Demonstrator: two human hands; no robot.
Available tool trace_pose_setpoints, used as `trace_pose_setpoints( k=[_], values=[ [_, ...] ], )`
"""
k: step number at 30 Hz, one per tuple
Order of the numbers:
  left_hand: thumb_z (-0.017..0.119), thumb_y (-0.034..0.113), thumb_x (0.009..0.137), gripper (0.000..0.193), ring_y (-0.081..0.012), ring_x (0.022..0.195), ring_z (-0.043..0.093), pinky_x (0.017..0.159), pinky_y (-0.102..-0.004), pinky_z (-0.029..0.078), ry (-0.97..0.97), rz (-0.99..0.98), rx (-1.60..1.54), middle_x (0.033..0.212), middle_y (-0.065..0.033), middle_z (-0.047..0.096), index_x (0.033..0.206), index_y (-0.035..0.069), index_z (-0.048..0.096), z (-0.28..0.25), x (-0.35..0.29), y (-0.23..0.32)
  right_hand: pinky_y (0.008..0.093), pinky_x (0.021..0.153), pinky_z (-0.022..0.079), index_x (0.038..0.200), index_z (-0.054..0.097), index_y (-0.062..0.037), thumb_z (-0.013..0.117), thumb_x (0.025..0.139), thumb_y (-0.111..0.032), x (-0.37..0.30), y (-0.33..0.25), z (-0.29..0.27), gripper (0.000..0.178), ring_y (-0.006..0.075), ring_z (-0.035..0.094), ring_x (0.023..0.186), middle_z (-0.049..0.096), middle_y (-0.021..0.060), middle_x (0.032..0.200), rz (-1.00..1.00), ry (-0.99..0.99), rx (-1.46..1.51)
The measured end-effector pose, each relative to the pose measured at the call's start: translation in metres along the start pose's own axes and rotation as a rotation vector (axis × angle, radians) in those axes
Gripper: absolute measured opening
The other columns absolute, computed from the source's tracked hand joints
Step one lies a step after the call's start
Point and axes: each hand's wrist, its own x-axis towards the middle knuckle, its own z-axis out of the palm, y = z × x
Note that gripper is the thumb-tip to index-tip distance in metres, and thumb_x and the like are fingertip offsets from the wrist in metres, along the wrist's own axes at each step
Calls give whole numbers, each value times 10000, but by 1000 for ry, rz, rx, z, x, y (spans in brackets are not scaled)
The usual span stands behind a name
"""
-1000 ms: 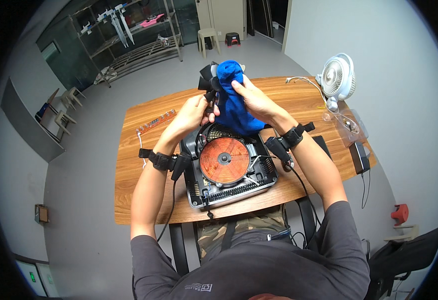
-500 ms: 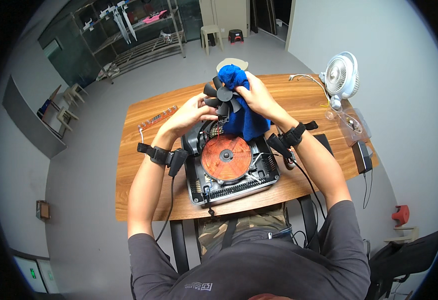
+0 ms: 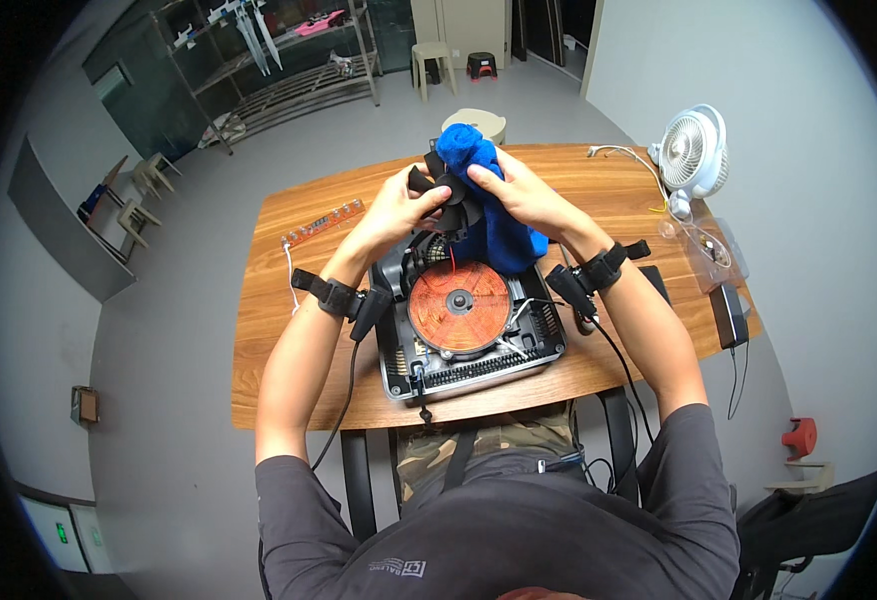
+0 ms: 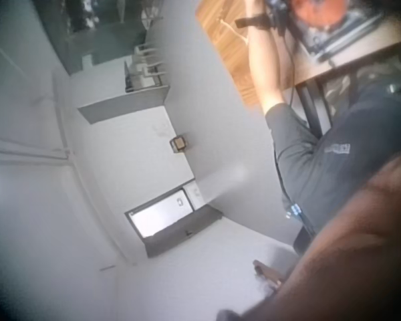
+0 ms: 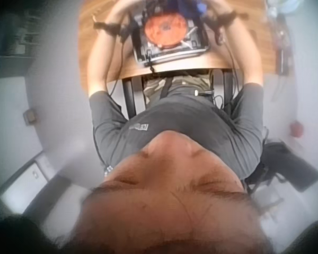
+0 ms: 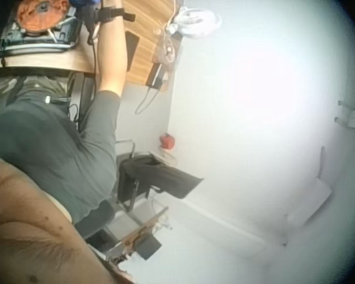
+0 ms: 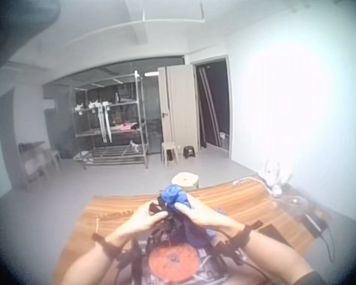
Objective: The person cleans a small black fan with a blue cloth, then installs it into a disassembled electronic device. They connect wires, use a screwdriver to secure components, and attach a circuit board to the device.
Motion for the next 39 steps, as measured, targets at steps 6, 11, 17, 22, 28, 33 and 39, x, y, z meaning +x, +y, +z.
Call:
trace_pose_setpoints(
  k=[6,11,17,22,28,33,39],
  values=[
    [729,303,973,430,-77,767,607,734,-284,582,-5,-12,-24,899,21,600,1281,48,569,6,-13,2,339,978,504,1274,622,19,622,985,-120,-3,-6,-4,320,165,638,1066,707,89,1151,-60,20,-372],
    [726,292,976,356,-64,767,608,680,-241,555,38,-51,-60,887,28,597,1200,54,586,-6,-23,3,323,948,522,1268,626,18,639,976,-128,2,10,-32,327,148,650,1040,710,85,1121,-105,240,-469],
    [715,274,983,313,-74,831,630,684,-259,596,96,-47,-50,948,8,624,1178,59,598,-7,-24,7,302,814,541,1258,641,-25,545,1072,-390,-12,-18,-15,421,104,628,910,681,40,1036,248,126,208],
    [703,244,989,298,-92,860,645,694,-301,638,184,-13,-69,979,-10,642,1181,42,597,5,-10,2,320,1032,490,1433,491,-31,521,1088,-303,-10,-11,12,440,135,592,1159,622,65,1297,153,-19,177],
    [710,207,983,293,-99,819,646,698,-304,629,201,5,-131,938,-5,648,1203,53,592,16,-9,5,506,1180,287,1485,425,-46,526,1045,-353,-4,7,15,546,399,347,1379,409,251,1416,78,81,-425],
    [708,191,982,256,-101,789,658,640,-273,607,267,-9,-17,925,-36,668,1151,45,583,19,-9,3,465,1165,296,1393,541,-44,450,1076,-397,-8,17,11,484,384,353,1355,451,252,1362,23,175,-364],
    [666,195,1002,281,-132,834,681,707,-321,631,263,-24,-34,998,-56,673,1204,29,563,15,-4,-6,425,1099,385,1335,586,-11,633,987,-201,-9,20,6,400,359,472,1226,479,217,1292,-204,103,-457]
  ],
)
